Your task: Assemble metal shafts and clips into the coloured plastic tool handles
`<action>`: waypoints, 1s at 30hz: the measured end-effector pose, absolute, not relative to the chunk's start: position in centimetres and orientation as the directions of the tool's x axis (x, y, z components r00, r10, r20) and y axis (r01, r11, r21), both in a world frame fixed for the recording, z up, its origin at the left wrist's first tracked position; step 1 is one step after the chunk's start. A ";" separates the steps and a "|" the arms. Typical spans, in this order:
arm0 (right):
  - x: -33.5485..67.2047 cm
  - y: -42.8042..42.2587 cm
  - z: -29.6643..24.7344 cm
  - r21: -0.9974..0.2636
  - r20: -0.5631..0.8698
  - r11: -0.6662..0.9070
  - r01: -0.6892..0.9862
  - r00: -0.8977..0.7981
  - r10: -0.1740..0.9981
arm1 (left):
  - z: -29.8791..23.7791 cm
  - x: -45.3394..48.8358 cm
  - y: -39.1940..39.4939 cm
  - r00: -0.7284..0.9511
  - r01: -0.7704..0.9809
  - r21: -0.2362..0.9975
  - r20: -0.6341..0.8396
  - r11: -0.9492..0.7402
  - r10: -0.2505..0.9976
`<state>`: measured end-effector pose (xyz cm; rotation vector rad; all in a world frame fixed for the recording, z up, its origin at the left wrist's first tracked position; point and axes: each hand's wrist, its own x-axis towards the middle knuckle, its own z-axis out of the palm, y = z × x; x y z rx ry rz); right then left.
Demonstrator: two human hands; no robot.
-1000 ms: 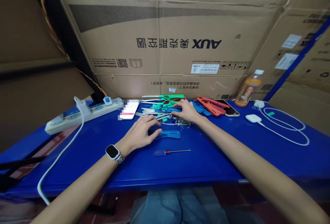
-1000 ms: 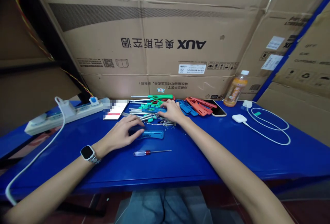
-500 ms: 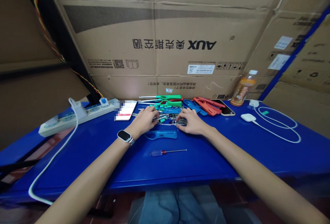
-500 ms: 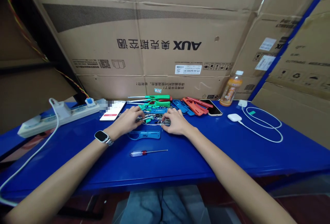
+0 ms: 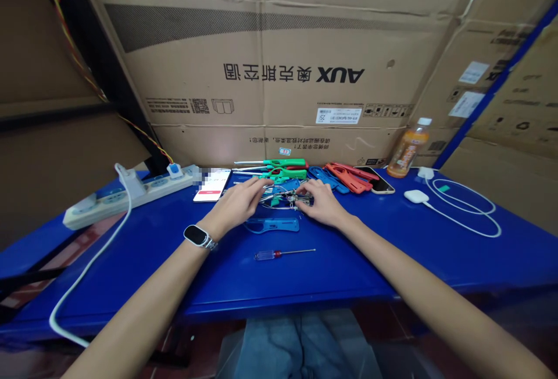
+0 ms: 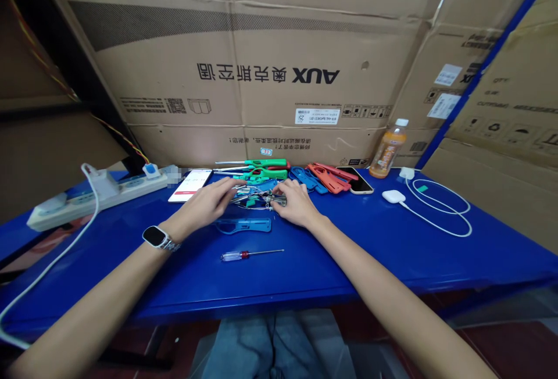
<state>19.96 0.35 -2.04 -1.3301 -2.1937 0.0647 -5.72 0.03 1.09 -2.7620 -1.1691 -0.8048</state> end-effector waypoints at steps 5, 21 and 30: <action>19.5 0.3 -1.7 -0.310 0.475 0.535 0.786 -0.360 0.803 | 1.6 -5.3 -0.5 0.531 0.659 0.223 0.538 -0.718 0.655; 18.4 0.5 -1.8 -0.348 0.473 0.573 0.742 -0.389 0.791 | 1.1 -4.9 -0.4 0.512 0.700 0.267 0.461 -0.663 0.725; 18.3 1.1 -2.0 -0.408 0.485 0.561 0.720 -0.350 0.802 | 0.6 -4.4 -0.5 0.570 0.749 0.125 0.380 -0.651 0.728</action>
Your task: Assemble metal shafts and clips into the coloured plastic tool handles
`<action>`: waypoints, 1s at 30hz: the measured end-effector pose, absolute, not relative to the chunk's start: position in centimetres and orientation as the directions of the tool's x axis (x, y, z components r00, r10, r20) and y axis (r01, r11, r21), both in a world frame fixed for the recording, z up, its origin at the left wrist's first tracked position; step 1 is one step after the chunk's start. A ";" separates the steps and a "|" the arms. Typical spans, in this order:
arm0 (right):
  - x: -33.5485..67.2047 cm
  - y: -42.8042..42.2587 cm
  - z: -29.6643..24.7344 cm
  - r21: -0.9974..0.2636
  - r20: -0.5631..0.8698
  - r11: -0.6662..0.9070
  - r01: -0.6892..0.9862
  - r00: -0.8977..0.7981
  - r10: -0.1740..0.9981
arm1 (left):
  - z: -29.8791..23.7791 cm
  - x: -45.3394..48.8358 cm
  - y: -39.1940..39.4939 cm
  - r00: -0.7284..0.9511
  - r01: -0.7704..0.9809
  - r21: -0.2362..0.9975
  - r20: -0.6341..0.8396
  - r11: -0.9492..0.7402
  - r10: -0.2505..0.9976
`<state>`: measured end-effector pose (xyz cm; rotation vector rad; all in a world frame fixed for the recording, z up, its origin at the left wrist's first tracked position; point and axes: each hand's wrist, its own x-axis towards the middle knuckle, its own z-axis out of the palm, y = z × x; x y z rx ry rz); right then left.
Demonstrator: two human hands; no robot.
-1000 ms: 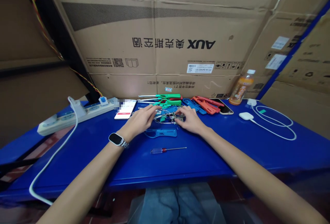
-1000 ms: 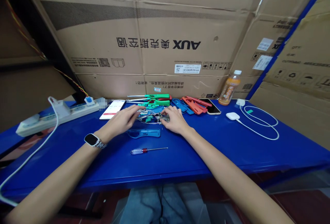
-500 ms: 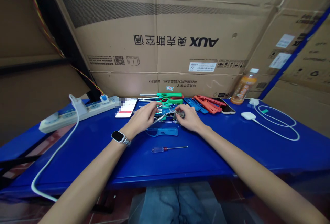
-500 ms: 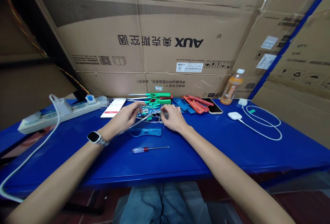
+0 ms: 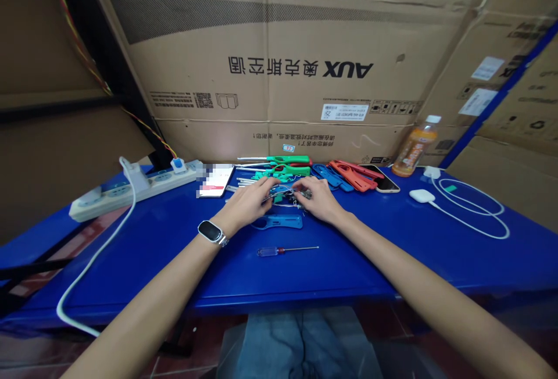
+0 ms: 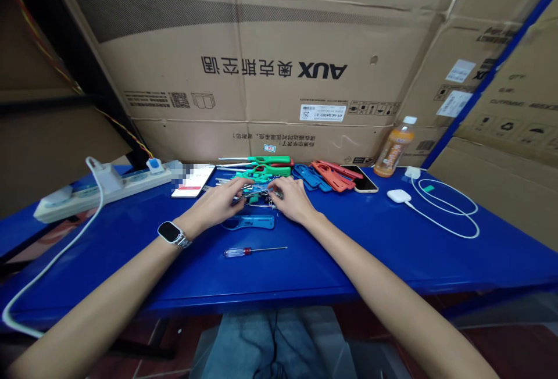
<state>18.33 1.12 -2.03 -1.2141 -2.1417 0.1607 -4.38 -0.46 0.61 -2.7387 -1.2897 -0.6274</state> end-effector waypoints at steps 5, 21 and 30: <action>18.2 1.0 -1.8 -0.421 0.504 0.568 0.707 -0.338 0.795 | 0.9 -4.2 -0.6 0.555 0.760 0.106 0.409 -0.641 0.725; 18.3 1.7 -0.1 -0.509 0.340 0.555 0.658 -0.440 0.832 | 1.1 -3.8 -0.9 0.520 0.802 0.117 0.344 -0.586 0.782; 18.3 4.0 1.7 -0.609 0.119 0.519 0.599 -0.578 0.807 | 0.6 -3.4 -0.5 0.466 0.861 0.044 0.334 -0.507 0.820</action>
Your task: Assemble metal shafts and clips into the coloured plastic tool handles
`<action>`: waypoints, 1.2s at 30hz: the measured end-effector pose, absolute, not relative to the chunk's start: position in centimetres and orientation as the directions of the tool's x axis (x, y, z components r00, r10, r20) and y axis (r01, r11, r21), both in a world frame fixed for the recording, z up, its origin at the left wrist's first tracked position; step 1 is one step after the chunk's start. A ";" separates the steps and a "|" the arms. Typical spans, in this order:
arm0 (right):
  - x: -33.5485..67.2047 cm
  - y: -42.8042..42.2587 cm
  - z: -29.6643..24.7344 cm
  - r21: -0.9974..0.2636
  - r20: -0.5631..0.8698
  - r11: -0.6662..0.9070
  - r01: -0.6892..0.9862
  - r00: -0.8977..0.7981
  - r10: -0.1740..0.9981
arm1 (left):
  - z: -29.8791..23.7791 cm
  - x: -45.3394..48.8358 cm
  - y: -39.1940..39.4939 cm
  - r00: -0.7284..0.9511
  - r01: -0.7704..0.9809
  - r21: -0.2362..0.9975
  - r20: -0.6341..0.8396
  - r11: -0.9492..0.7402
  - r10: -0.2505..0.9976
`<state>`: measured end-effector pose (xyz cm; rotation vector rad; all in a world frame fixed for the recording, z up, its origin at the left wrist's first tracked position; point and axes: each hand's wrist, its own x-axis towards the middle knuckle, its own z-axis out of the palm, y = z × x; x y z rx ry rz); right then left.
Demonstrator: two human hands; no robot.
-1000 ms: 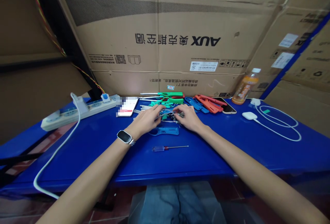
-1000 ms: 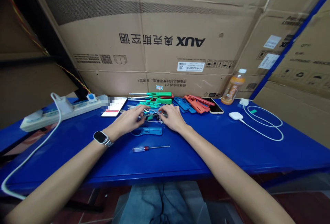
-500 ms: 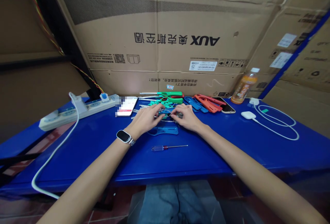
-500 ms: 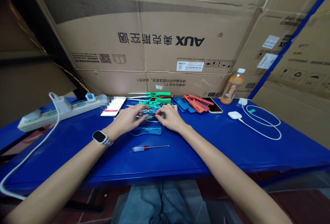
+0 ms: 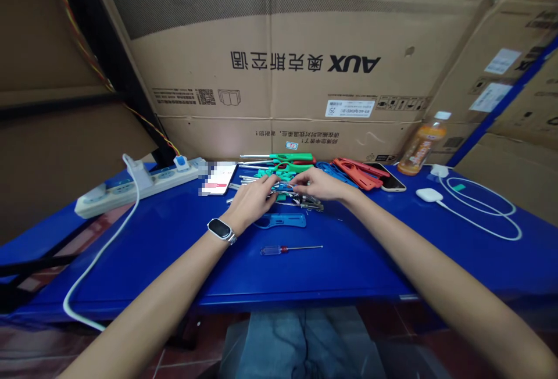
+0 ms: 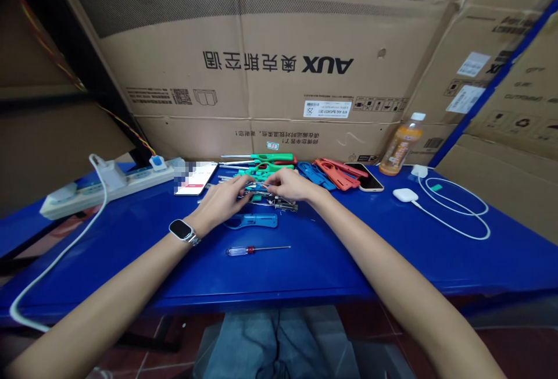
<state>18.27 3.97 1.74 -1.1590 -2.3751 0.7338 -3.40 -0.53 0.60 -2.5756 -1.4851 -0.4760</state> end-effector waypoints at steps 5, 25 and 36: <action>17.9 3.3 0.9 -0.657 0.233 0.506 0.559 -0.488 0.841 | 0.2 -3.3 -0.3 0.441 0.873 0.045 0.356 -0.486 0.824; 17.0 2.0 -1.1 -0.793 0.303 0.465 0.393 -0.408 0.861 | -0.9 -3.0 0.5 0.321 0.806 0.325 0.462 -0.495 0.827; 16.8 1.7 -1.3 -0.780 0.402 0.517 0.352 -0.351 0.846 | -0.6 -3.7 0.5 0.437 0.689 0.382 0.459 -0.616 0.774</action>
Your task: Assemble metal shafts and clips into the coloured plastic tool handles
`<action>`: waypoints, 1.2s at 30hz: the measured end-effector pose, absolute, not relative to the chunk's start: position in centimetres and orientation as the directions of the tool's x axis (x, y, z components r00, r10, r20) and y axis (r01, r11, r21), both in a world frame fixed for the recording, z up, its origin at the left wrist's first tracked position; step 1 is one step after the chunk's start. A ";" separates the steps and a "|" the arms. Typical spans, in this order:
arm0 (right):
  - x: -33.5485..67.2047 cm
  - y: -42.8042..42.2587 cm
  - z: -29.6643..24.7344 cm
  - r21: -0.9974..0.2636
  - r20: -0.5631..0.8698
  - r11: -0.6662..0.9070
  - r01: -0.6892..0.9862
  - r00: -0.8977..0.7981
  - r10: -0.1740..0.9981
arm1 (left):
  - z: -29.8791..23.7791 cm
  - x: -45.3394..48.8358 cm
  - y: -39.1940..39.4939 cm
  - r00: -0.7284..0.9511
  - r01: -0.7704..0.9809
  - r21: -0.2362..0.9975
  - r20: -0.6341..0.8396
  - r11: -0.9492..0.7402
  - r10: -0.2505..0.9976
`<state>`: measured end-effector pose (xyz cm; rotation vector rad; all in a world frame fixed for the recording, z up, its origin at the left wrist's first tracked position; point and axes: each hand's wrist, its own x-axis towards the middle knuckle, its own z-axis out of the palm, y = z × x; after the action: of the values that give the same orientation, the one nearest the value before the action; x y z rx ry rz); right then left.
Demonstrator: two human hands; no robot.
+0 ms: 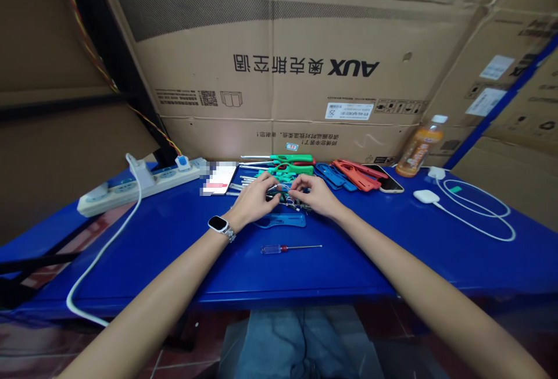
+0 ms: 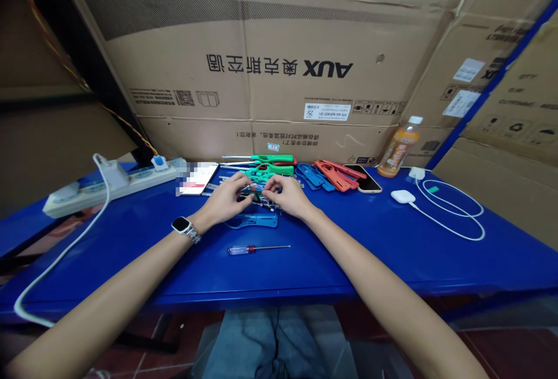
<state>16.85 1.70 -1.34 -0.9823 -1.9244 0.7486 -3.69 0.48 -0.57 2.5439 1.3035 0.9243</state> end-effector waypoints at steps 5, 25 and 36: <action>16.7 1.5 -1.1 -0.797 0.422 0.519 0.308 -0.331 0.844 | -0.2 -4.0 0.2 0.469 0.592 0.499 0.424 -0.632 0.775; 17.2 -0.3 -0.3 -0.708 0.486 0.619 0.339 -0.403 0.776 | 1.9 -5.0 -0.3 0.417 0.399 0.784 0.306 -0.475 0.856; 16.3 -0.9 -0.1 -0.654 0.534 0.648 0.390 -0.369 0.761 | 2.4 -6.3 -0.6 0.465 0.534 0.700 0.225 -0.474 0.856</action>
<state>16.26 -0.93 -0.07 -0.8982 -1.9920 0.5364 -6.25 -0.60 2.39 2.1694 1.1526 0.7715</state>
